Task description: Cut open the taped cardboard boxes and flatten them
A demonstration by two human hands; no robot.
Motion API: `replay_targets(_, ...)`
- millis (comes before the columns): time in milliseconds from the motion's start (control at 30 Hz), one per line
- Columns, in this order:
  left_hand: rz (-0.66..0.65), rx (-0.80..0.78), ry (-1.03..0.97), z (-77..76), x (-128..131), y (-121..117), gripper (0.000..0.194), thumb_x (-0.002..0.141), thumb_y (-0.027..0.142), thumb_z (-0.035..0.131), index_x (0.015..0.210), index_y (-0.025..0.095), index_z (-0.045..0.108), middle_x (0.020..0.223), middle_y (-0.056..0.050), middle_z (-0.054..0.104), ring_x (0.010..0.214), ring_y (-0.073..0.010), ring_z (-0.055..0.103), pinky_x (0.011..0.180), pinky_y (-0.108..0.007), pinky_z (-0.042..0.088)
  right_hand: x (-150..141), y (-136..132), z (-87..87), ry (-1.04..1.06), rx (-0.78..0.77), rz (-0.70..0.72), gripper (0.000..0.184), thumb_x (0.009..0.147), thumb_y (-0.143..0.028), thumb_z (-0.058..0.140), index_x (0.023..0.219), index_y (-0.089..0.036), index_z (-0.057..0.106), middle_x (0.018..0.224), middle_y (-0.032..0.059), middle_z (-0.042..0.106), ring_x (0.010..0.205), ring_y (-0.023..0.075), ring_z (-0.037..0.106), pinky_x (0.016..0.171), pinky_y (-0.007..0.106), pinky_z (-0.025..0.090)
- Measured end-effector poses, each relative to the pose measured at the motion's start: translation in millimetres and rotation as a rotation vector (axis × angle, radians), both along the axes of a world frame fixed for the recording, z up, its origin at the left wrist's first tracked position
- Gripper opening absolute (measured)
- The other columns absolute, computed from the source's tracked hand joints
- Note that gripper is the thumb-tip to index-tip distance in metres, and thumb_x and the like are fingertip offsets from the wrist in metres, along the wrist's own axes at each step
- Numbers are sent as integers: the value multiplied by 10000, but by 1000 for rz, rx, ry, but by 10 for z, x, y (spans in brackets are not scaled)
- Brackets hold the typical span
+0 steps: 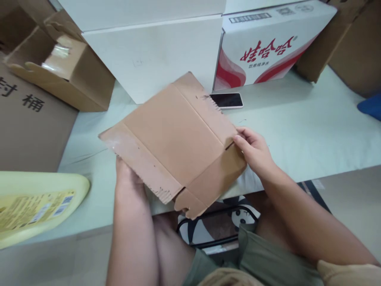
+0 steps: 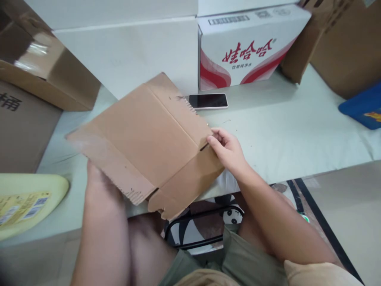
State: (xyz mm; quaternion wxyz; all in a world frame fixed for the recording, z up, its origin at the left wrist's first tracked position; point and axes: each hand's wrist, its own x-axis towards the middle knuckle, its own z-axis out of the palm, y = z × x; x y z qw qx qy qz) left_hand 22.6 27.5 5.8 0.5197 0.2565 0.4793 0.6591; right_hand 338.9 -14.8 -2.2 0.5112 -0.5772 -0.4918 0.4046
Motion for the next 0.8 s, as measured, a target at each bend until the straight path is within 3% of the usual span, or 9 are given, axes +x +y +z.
replay_targets(67, -10, 24, -33, 98, 41, 7, 470, 709, 474, 910, 1069, 193, 798, 983, -59, 849, 966, -287, 805, 972, -453, 673, 20, 25, -5, -93, 2, -70, 298, 854, -478, 745, 1037, -243, 761, 841, 11, 694, 739, 180, 624, 706, 340, 526)
replay_targets(133, -1, 37, -61, 172, 66, 26, 438, 740, 470, 869, 1083, 204, 807, 1010, -69, 861, 1076, -321, 811, 1027, -481, 658, 40, 56, -40, -120, 39, -155, 330, 815, -439, 750, 1087, -252, 743, 995, 41, 723, 874, 207, 667, 783, 369, 545)
replay_targets(233, 56, 47, -85, 216, 66, 50, 363, 863, 450, 748, 1147, 231, 803, 1088, -47, 868, 1166, -303, 801, 1086, -483, 634, 66, 105, -133, -38, 25, -197, 506, 769, -467, 777, 1225, -286, 655, 1196, 74, 712, 1038, 245, 680, 848, 404, 573)
replay_targets(333, 95, 40, -107, 193, 36, 63, 324, 942, 405, 664, 1197, 248, 786, 1101, -22, 869, 1192, -270, 794, 1109, -455, 620, 74, 137, -205, 46, -55, -194, 617, 754, -551, 797, 1275, -299, 580, 1284, 95, 675, 1072, 255, 672, 809, 401, 595)
replay_targets(433, 97, 50, -118, 158, 11, 72, 309, 925, 396, 703, 1190, 254, 772, 1106, -13, 869, 1217, -274, 782, 1130, -450, 602, 50, 129, -187, 131, -95, -144, 616, 728, -595, 837, 1206, -282, 608, 1136, 67, 688, 955, 220, 670, 720, 347, 577)
replay_targets(567, 82, 105, -108, 171, 20, 53, 354, 853, 411, 766, 1166, 247, 751, 1135, -29, 863, 1292, -300, 740, 1173, -453, 565, -9, 80, -84, 296, -197, 38, 485, 735, -619, 866, 869, -225, 616, 711, -17, 593, 594, 122, 537, 500, 257, 417)
replay_targets(700, -43, 213, -118, 206, 39, -9, 486, 878, 624, 662, 1111, 205, 745, 1197, -113, 834, 1398, -350, 666, 1181, -467, 552, -36, 79, -49, 317, -192, -72, 520, 701, -596, 907, 732, -233, 536, 538, -80, 463, 446, 67, 377, 432, 236, 289)
replay_targets(800, -95, 111, -65, 148, 6, -8, 450, 758, 573, 842, 1025, 226, 739, 1210, -110, 820, 1400, -364, 655, 1129, -471, 593, -38, 97, -54, 298, -113, -145, 555, 682, -630, 927, 732, -235, 541, 529, -89, 437, 440, 60, 355, 423, 227, 263)
